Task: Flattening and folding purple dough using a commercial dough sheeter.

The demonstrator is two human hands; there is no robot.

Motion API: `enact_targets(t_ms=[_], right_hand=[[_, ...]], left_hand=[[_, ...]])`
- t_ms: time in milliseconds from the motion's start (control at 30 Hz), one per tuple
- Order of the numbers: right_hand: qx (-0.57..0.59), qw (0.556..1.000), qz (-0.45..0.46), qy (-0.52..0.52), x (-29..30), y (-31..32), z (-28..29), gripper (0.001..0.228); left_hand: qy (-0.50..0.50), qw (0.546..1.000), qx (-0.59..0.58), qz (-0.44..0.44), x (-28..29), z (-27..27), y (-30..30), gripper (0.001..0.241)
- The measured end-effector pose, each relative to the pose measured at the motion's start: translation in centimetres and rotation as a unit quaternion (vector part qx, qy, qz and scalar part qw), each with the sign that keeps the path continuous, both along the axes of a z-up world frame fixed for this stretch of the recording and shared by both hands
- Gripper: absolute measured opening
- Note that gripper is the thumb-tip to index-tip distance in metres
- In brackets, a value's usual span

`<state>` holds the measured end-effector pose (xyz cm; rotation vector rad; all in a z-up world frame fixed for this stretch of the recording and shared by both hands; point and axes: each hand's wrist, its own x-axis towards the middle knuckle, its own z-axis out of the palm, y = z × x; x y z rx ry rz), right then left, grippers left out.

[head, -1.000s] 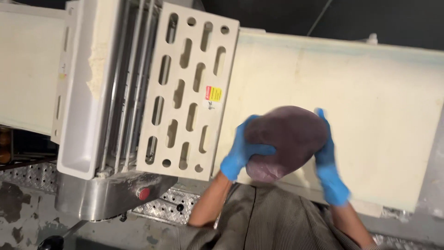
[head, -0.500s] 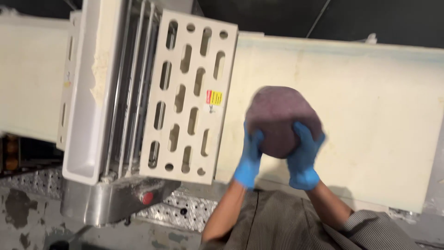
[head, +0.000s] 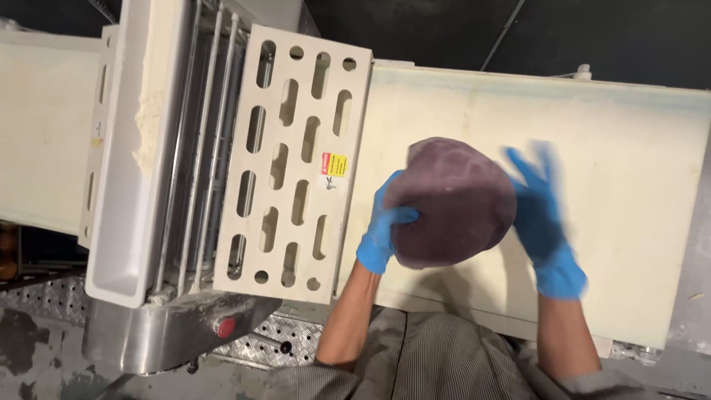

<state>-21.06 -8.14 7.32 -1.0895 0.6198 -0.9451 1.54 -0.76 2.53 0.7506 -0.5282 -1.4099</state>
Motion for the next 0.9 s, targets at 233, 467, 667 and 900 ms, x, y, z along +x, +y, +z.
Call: enact_targets(t_ms=[233,467,667,900], right_hand=[[0.238,0.97,-0.022,-0.037,-3.2,-4.7,-13.8,0.065],[0.115,0.993,-0.011,0.006,-1.7,-7.2,-14.4,0.063],[0.152,0.986,-0.003,0.066,-3.4,-1.8,-27.1,0.057],[0.058,0.971,0.118,0.201,-2.8,-4.2,-19.1,0.056]], left_hand=[[-0.058,0.995,-0.034,-0.074,-0.5,-7.5,-5.4,0.067],[-0.275,0.959,-0.06,-0.036,-1.1,-15.8,-9.9,0.074],[-0.326,0.922,0.146,-0.15,-0.9,-18.0,-3.4,0.066],[-0.536,0.839,-0.083,-0.039,-0.2,-9.2,-4.7,0.06]])
